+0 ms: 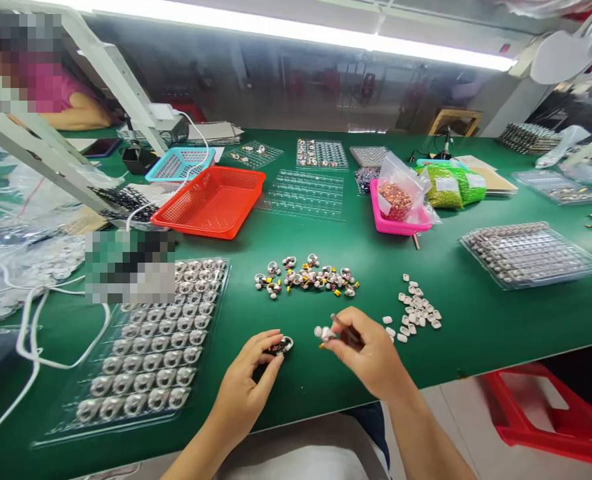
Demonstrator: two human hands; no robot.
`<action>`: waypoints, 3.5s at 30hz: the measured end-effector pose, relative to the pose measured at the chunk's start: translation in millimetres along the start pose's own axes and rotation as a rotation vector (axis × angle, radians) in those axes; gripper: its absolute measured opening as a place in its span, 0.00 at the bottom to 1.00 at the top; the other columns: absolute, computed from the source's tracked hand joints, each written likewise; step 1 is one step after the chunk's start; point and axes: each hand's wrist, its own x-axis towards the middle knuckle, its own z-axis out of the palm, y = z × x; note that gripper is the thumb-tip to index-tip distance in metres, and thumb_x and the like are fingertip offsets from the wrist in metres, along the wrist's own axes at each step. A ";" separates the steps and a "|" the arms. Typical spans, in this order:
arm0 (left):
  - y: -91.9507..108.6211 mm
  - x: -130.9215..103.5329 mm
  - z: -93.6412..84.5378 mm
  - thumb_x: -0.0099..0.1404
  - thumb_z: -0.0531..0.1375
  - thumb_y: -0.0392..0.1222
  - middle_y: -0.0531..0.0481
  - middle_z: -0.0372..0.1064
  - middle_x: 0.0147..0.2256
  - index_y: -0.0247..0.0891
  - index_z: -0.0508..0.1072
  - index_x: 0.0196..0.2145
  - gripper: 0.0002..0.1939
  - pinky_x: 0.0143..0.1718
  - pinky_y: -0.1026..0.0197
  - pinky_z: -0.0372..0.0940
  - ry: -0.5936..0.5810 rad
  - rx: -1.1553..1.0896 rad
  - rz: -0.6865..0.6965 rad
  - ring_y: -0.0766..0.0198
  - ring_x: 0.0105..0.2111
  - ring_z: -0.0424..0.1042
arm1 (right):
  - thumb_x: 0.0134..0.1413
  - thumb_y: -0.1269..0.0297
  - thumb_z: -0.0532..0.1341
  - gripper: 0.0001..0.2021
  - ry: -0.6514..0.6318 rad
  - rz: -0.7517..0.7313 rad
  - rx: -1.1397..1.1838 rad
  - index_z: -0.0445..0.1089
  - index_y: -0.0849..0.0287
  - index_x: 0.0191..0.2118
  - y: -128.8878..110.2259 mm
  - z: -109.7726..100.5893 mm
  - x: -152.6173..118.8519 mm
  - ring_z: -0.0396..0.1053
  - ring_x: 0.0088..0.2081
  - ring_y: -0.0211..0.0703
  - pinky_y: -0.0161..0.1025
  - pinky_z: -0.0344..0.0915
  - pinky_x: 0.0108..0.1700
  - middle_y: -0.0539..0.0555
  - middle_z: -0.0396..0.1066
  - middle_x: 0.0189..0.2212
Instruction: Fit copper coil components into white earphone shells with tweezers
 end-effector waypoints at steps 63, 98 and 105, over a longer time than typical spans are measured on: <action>27.9 -6.8 -31.6 0.67 0.62 0.38 0.45 0.72 0.41 0.39 0.77 0.41 0.06 0.44 0.59 0.68 -0.093 -0.354 -0.079 0.59 0.42 0.72 | 0.64 0.72 0.57 0.13 -0.003 -0.280 -0.062 0.70 0.54 0.52 -4.2 80.8 -20.6 0.71 0.36 0.41 0.34 0.69 0.32 0.56 0.73 0.40; 21.0 0.4 -33.5 0.66 0.60 0.30 0.49 0.74 0.33 0.40 0.72 0.37 0.06 0.39 0.58 0.67 -0.021 0.030 0.189 0.60 0.36 0.72 | 0.56 0.61 0.67 0.08 -0.283 0.471 0.831 0.73 0.58 0.40 -0.4 80.2 -11.8 0.51 0.21 0.28 0.28 0.46 0.21 0.46 0.62 0.25; 15.0 -7.1 -22.9 0.65 0.59 0.27 0.46 0.73 0.42 0.41 0.67 0.40 0.10 0.45 0.55 0.67 0.115 -0.029 0.232 0.59 0.43 0.73 | 0.51 0.66 0.71 0.10 -0.156 0.608 1.255 0.72 0.60 0.37 -3.5 86.8 -10.6 0.52 0.21 0.27 0.25 0.44 0.19 0.48 0.66 0.27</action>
